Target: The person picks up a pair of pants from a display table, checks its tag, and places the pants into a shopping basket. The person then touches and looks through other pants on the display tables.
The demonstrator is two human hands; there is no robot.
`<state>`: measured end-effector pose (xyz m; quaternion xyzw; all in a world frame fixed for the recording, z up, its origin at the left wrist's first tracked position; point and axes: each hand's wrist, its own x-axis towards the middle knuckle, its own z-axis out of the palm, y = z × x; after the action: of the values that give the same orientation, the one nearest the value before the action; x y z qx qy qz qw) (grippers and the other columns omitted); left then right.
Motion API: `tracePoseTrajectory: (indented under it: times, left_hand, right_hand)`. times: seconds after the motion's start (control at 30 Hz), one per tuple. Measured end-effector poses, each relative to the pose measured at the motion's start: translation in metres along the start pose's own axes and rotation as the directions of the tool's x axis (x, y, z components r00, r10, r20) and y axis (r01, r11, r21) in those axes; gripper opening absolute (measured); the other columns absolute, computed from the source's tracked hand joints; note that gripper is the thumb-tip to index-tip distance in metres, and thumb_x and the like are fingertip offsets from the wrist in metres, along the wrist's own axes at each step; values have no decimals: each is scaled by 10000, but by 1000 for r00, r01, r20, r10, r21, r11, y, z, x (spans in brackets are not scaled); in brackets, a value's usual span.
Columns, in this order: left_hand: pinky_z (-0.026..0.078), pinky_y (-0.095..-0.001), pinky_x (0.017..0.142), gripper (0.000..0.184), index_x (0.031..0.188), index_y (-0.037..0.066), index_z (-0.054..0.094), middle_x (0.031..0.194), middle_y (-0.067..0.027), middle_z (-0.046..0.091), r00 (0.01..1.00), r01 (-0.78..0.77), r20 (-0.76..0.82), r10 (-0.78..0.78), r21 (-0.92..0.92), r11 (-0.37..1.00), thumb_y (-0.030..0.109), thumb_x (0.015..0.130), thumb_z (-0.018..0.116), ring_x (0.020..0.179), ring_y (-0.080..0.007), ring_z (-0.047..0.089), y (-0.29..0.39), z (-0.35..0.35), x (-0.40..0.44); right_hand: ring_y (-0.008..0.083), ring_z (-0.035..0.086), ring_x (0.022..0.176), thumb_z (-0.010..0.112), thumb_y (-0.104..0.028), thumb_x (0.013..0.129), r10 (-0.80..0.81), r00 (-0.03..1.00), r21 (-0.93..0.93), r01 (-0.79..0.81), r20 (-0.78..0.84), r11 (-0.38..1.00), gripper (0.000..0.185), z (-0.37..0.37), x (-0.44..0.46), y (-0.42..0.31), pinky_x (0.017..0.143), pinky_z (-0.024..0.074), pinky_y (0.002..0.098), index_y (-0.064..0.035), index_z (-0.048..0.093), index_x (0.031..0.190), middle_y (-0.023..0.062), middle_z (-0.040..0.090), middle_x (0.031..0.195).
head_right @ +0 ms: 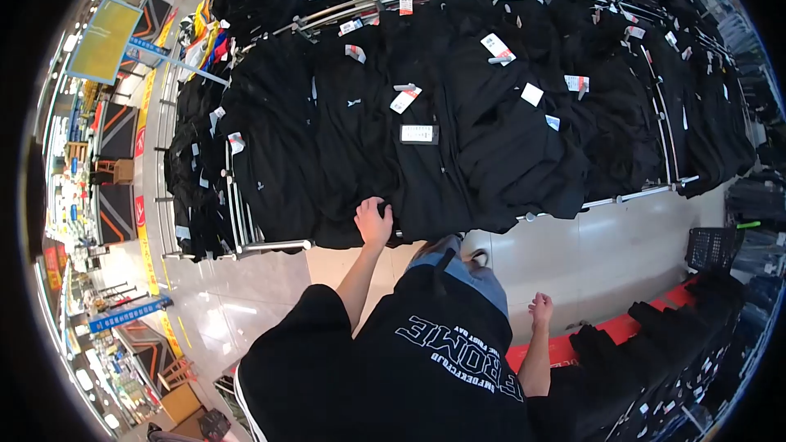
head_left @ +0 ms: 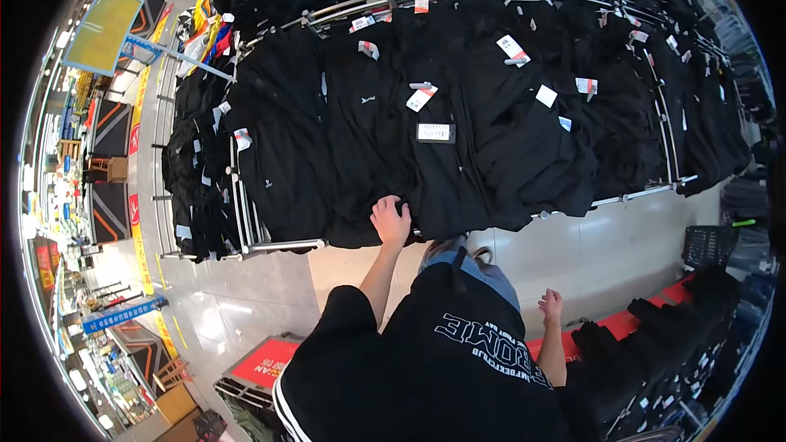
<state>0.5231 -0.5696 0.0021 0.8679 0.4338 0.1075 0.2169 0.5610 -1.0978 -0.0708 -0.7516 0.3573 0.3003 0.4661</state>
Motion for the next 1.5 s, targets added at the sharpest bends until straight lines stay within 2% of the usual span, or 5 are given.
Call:
tracePoseTrajectory:
  times: [0.33, 0.4, 0.53, 1.0, 1.5]
  left_hand:
    - [396, -426, 856, 213, 968, 63, 573, 999, -111, 550, 889, -75, -455, 60, -15, 997, 122, 780, 654, 976, -300, 519, 62, -14, -7]
    - [458, -368, 767, 256, 998, 28, 568, 955, -121, 568, 945, -2, -309, -109, -337, 942, 158, 804, 675, 875, -265, 569, 84, -1, -7]
    - [482, -401, 823, 505, 1078, -4, 544, 1036, -187, 555, 926, 373, -42, -374, -29, 927, 345, 763, 728, 1004, -322, 560, 115, 47, -5]
    - [506, -418, 727, 242, 880, 41, 679, 902, -133, 681, 885, 464, -10, -465, -54, 884, 276, 835, 648, 851, -323, 648, 43, -13, 14]
    - [492, -439, 872, 493, 1075, -7, 573, 1051, -216, 636, 965, 25, 249, -81, 221, 975, 319, 730, 705, 1011, -371, 614, 95, 23, 13]
  right_hand:
    - [160, 613, 692, 563, -305, 911, -151, 970, -159, 183, 191, 970, 366, -11, 77, -99, 555, 465, 274, -65, 522, 1184, 82, 601, 926]
    - [159, 612, 688, 565, -305, 909, -135, 965, -181, 178, 223, 967, 367, -19, 97, -119, 555, 464, 273, -62, 523, 1180, 82, 600, 923]
    - [162, 608, 686, 566, -332, 903, -138, 951, -283, 218, 276, 934, 370, -44, 143, -148, 562, 464, 282, -58, 526, 1148, 83, 597, 919]
    - [156, 596, 669, 597, -348, 891, -112, 946, -215, 183, 304, 959, 415, -41, 162, -142, 564, 463, 295, -32, 539, 1154, 98, 615, 910]
    - [163, 587, 709, 604, -339, 882, -212, 933, -182, 271, 291, 945, 433, -27, 153, -139, 647, 484, 294, 15, 557, 1127, 123, 614, 907]
